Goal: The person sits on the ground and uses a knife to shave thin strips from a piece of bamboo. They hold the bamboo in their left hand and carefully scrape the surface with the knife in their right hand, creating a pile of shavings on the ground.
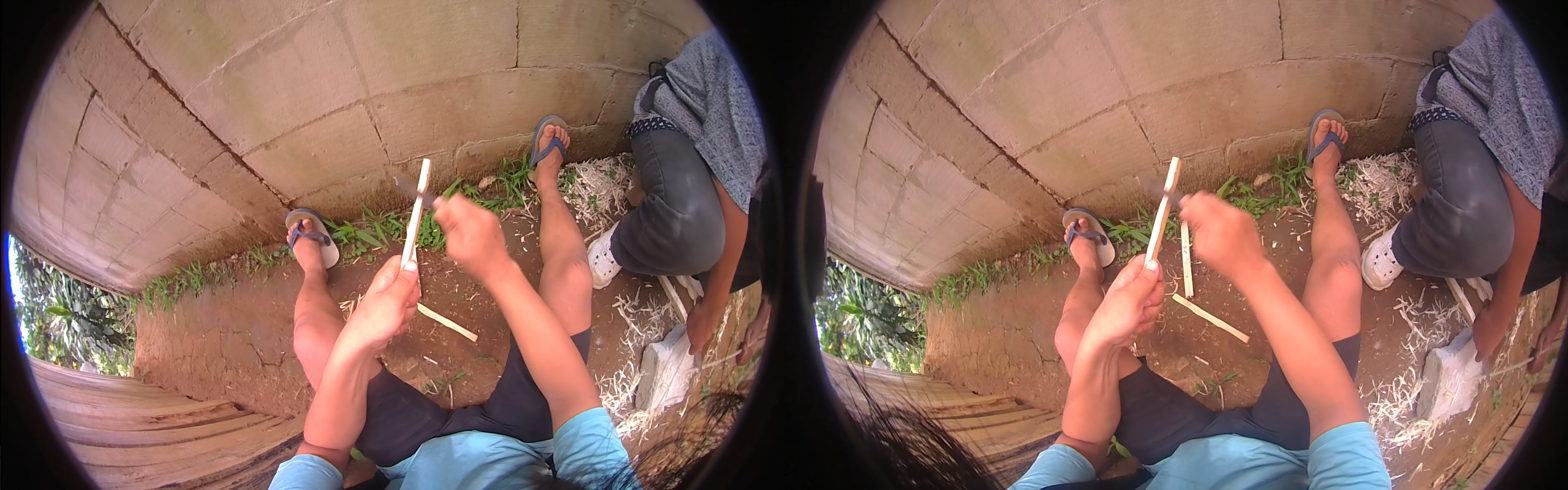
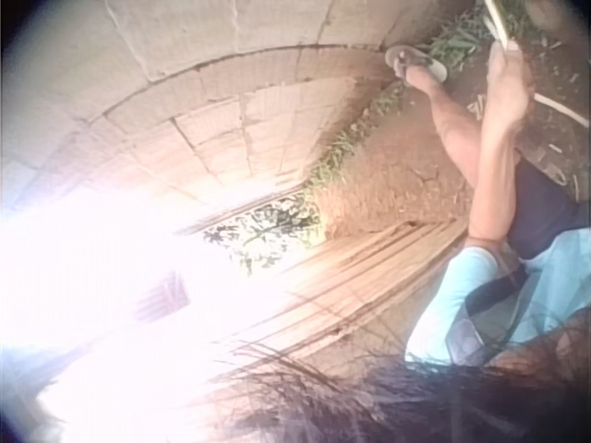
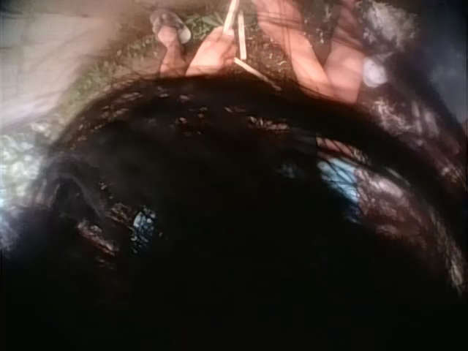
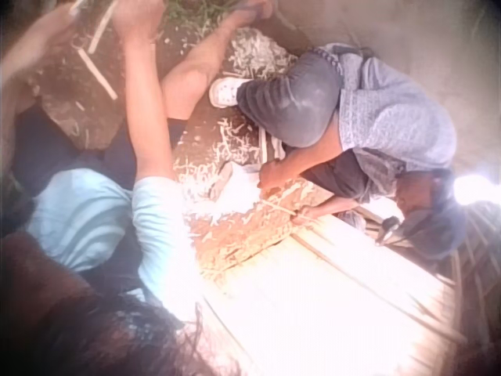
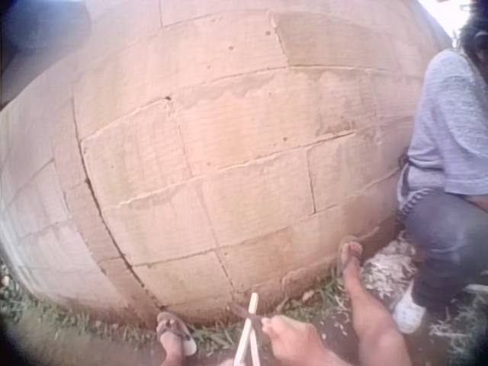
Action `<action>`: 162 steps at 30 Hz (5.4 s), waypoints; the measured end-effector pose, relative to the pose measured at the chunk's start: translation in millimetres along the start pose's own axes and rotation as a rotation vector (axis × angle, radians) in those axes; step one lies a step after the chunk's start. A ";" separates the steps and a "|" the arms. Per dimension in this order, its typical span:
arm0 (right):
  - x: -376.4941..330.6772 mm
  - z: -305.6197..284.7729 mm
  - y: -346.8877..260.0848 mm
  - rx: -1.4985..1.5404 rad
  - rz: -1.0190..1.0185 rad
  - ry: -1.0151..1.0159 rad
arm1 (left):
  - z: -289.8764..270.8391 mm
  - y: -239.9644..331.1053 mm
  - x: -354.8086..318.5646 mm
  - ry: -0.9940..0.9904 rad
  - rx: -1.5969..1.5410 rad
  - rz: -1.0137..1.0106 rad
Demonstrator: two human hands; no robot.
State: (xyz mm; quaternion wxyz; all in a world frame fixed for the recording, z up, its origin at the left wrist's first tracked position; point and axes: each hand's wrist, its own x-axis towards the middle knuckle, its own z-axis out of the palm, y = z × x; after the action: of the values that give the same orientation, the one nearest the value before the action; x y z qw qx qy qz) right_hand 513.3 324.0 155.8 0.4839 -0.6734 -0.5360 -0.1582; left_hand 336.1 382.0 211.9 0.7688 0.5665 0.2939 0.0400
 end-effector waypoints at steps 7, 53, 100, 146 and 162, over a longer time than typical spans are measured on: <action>-1.5 -30.6 -6.4 0.078 0.043 -0.095 | -1.5 0.2 6.9 0.004 -0.088 0.025; -27.0 -17.2 48.0 0.805 1.114 0.224 | 4.2 -28.6 17.1 0.199 0.248 0.238; -6.2 -52.1 25.6 1.159 1.212 0.245 | 101.6 28.0 -136.1 -0.398 -0.342 1.097; -3.1 -58.0 8.3 1.149 1.124 0.067 | 27.9 8.5 22.0 0.376 0.794 0.659; 26.2 -8.3 4.4 1.119 1.169 0.275 | 38.1 54.0 -72.2 -0.234 -0.187 1.363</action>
State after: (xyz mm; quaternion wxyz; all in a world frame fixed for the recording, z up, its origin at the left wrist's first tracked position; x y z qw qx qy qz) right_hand 529.5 332.2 176.9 0.8139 -0.4775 -0.0339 0.3293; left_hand 310.2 340.3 296.6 0.6444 0.5565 -0.2166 0.4777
